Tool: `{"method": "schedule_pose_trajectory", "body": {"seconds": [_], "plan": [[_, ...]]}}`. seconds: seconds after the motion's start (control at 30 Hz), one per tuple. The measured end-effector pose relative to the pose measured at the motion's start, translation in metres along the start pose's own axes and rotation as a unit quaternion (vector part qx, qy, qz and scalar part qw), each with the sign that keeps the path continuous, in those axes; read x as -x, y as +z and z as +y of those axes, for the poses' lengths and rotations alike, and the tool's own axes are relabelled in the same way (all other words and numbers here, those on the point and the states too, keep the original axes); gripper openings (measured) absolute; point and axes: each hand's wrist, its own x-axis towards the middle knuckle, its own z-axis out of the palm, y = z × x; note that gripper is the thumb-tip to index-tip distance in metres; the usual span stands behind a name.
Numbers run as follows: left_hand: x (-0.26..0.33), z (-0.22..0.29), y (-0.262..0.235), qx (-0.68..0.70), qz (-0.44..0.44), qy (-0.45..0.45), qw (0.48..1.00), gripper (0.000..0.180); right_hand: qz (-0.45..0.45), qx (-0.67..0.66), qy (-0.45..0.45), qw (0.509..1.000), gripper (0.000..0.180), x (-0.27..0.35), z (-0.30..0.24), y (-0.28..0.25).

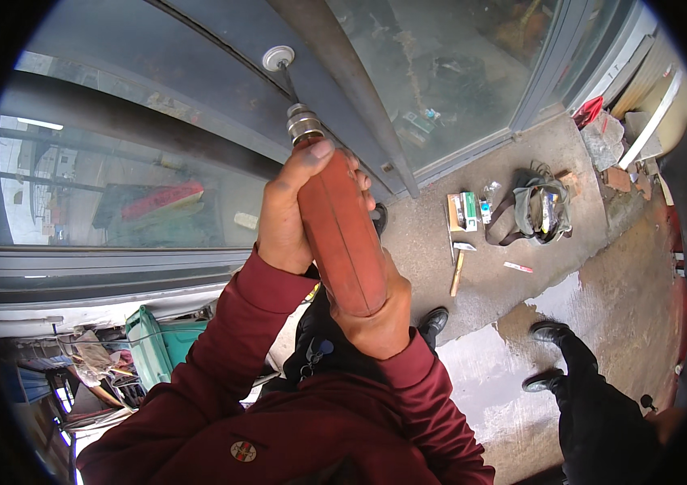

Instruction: The person uses a corded power drill to drill a hole into a metal door frame. After drilling, the person retrieves a key and inserts it into the lock cylinder on the door.

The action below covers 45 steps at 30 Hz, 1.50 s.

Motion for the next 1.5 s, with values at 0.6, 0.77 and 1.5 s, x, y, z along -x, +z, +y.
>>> {"method": "schedule_pose_trajectory", "body": {"seconds": [0.6, 0.77, 1.5], "plan": [[-0.015, -0.012, -0.008, -0.063, 0.043, 0.020, 0.997, 0.039, 0.017, 0.148, -0.100, 0.984, 0.060, -0.015, 0.017, 0.003], [-0.020, -0.018, -0.012, -0.112, 0.081, 0.038, 0.990, 0.039, 0.028, 0.098, -0.096, 0.990, 0.057, -0.019, 0.031, 0.008], [-0.030, -0.029, -0.017, -0.196, 0.090, 0.063, 0.974, 0.041, 0.064, 0.062, -0.117, 0.989, 0.047, -0.030, 0.082, 0.026]]}}
